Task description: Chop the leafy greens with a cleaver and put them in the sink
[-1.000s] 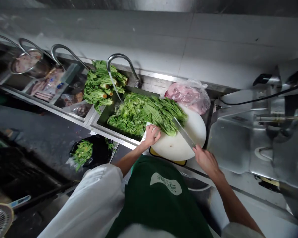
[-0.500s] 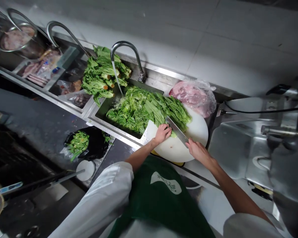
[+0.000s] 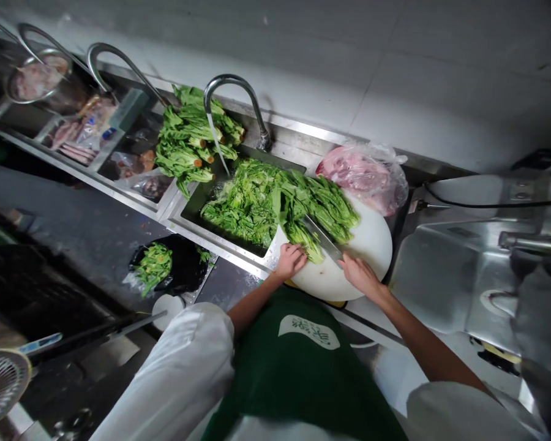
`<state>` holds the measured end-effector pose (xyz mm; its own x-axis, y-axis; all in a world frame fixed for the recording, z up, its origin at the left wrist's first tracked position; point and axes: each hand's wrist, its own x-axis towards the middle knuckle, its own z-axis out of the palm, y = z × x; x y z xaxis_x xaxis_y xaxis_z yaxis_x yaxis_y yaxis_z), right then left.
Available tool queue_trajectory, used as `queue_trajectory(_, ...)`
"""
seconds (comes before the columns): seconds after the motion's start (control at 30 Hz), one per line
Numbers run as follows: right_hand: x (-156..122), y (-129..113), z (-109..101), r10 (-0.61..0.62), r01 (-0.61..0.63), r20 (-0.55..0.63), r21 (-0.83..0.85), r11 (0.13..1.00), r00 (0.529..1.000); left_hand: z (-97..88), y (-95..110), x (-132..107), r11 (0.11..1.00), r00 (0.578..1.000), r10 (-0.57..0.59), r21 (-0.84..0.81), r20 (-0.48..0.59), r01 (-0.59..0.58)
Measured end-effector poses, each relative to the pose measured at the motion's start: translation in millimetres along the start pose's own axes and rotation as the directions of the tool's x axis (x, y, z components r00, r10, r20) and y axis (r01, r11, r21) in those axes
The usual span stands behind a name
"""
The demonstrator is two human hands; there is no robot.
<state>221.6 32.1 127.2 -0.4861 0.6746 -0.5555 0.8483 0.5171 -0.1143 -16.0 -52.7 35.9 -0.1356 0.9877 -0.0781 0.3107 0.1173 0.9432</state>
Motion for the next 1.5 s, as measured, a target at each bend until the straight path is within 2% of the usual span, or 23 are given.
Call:
queue_trajectory(0.17,-52,17,20,0.048,-0.045,0.033,-0.093,0.995,0.998,11.3,0,-8,0.991,0.998,0.043,0.131,-0.047,-0.037)
queue_trajectory(0.27,-71,10,20,0.036,-0.031,0.028,-0.145,0.989,0.999,19.7,-3,-3,0.978,0.994,0.067,0.203,-0.086,-0.049)
queue_trajectory(0.4,-80,-3,13,-0.012,0.022,0.051,-0.191,0.981,0.999,24.1,-8,-1,0.970,0.993,0.084,0.236,-0.078,-0.063)
queue_trajectory(0.57,-72,-4,10,-0.038,0.056,0.084,-0.232,0.971,0.996,27.2,-13,-1,0.956,0.989,0.112,0.280,-0.097,-0.081)
queue_trajectory(0.73,-43,1,18,-0.079,0.105,0.113,-0.248,0.963,0.990,30.8,-19,0,0.894,0.960,0.260,0.402,-0.107,-0.198)
queue_trajectory(0.83,-38,7,21,-0.091,0.114,0.100,-0.263,0.958,0.991,32.4,-21,0,0.849,0.940,0.318,0.479,-0.123,-0.224)
queue_trajectory(0.97,-41,10,22,-0.110,0.128,0.088,-0.240,0.962,0.990,32.6,-22,0,0.821,0.943,0.319,0.524,-0.095,-0.224)
queue_trajectory(1.5,-38,-8,11,-0.077,0.087,0.075,-0.145,0.986,0.994,31.3,-25,0,0.811,0.935,0.344,0.530,-0.085,-0.250)
